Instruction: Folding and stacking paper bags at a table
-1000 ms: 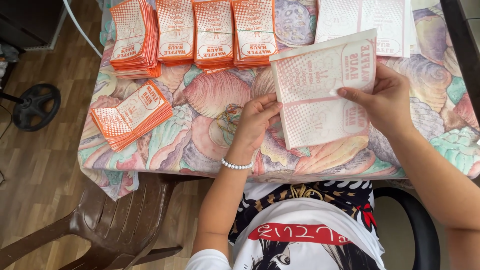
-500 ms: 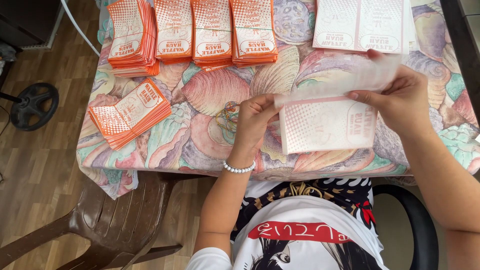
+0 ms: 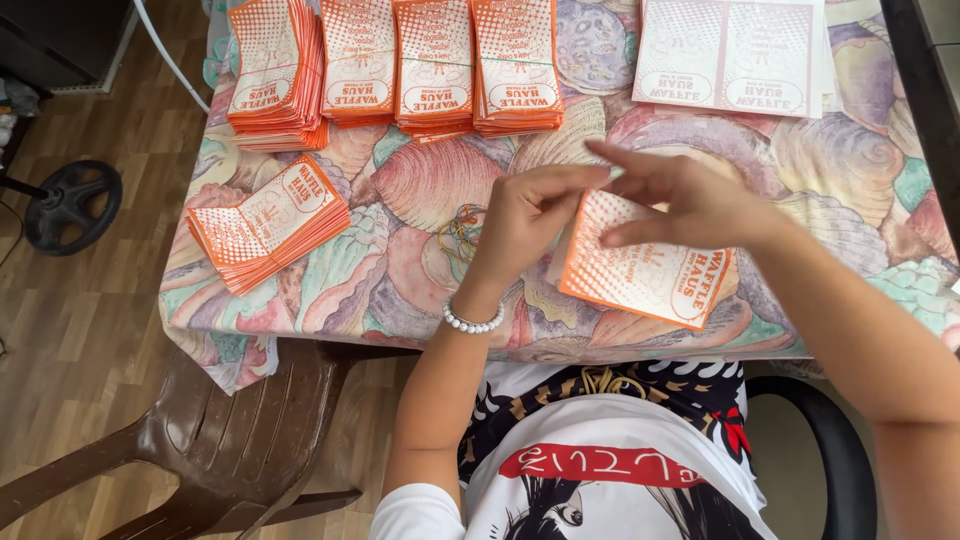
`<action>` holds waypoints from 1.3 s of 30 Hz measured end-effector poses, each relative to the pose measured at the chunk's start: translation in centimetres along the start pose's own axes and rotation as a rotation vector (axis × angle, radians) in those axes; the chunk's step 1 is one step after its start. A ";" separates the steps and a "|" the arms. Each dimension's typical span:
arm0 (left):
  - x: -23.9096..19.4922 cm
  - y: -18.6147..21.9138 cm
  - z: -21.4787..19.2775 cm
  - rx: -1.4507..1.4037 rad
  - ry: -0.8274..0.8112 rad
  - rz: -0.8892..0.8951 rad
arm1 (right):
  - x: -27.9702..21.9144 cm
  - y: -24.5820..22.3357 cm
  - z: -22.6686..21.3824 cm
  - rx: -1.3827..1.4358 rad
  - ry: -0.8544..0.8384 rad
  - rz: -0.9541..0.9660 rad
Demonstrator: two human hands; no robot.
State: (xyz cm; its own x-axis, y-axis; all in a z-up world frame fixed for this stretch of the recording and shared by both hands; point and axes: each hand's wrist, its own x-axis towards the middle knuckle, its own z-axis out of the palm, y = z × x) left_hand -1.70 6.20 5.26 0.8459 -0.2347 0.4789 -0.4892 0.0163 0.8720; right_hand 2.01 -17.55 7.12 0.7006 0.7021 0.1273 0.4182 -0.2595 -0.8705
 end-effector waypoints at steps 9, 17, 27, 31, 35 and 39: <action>-3.6 1.2 -0.2 -0.392 0.246 -0.079 | -0.9 1.9 1.1 0.280 0.469 -0.101; -2.3 2.6 1.7 -0.082 0.395 -0.002 | -1.7 3.2 1.2 0.233 0.562 -0.244; -0.6 5.0 0.7 0.111 0.262 0.147 | -1.6 -4.9 0.6 -0.241 0.552 -0.391; -0.8 6.4 1.1 0.188 0.270 -0.011 | -2.5 -3.8 -0.2 -0.538 0.353 -0.446; -1.0 7.1 0.4 0.222 0.228 -0.051 | -3.0 -4.7 -0.8 -0.526 0.279 -0.459; -1.5 8.3 0.6 0.292 0.191 -0.024 | -3.7 -6.0 -0.4 -0.407 0.360 -0.424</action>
State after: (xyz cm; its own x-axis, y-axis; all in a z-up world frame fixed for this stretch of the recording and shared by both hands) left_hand -7.17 6.11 11.76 0.8689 -0.0452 0.4930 -0.4855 -0.2725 0.8307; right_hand -2.81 -18.86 12.07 0.5477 0.5518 0.6289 0.8330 -0.2889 -0.4719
